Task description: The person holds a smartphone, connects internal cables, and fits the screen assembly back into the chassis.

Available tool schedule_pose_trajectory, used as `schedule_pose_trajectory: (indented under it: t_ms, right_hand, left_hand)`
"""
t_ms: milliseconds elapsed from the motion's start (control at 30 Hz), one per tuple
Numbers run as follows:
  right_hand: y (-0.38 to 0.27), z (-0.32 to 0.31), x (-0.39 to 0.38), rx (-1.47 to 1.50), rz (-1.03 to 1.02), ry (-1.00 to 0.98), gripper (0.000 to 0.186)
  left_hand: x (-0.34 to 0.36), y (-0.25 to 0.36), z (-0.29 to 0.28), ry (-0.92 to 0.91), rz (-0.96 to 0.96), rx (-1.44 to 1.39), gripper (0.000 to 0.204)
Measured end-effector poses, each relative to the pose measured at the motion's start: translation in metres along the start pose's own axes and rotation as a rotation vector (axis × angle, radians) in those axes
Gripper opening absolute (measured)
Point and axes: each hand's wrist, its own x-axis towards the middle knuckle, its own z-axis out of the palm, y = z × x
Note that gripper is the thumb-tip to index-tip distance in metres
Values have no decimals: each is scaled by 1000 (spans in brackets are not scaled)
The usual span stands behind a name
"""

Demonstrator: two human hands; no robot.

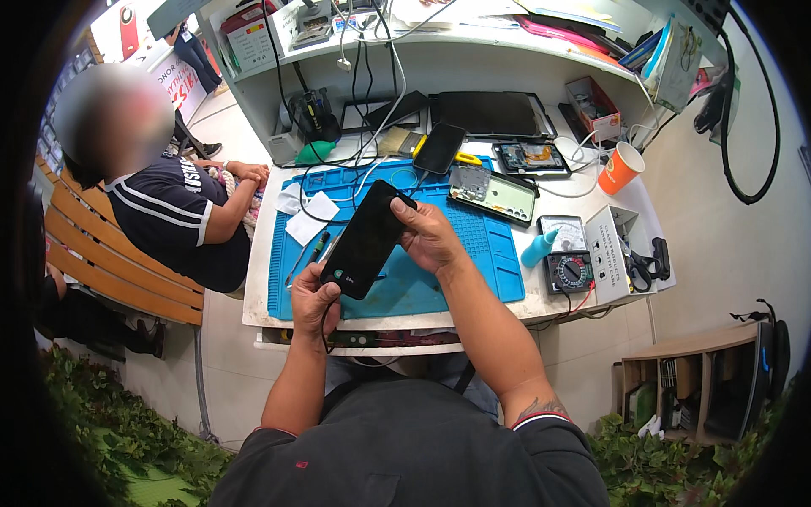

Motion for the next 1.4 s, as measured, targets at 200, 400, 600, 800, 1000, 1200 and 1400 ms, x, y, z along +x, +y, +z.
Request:
schedule_pose_trajectory:
  t_ms: [200,400,600,800,1000,1200,1400]
  right_hand:
    - [-1,5,-2,6,-11,-2,37]
    - [2,-4,0,30,18,-24,37]
    - [1,0,2,3,-2,-19,39]
    - [-3,4,-3,-6,-27,-91,36]
    - [8,4,-11,255,-62,-104,32]
    - [6,20,-31,357,-68,-160,47]
    - [4,12,-44,473,-138,-290,76]
  left_hand:
    - [0,-5,1,29,9,-44,38]
    - [0,-4,-2,25,-14,-56,40]
    - [2,-2,-2,30,-27,-52,38]
    - [-3,4,11,128,64,167,26]
    - [-7,27,40,-43,376,716,25]
    - [-11,26,57,-125,551,981,27]
    - [-12,20,66,-213,666,1111,31]
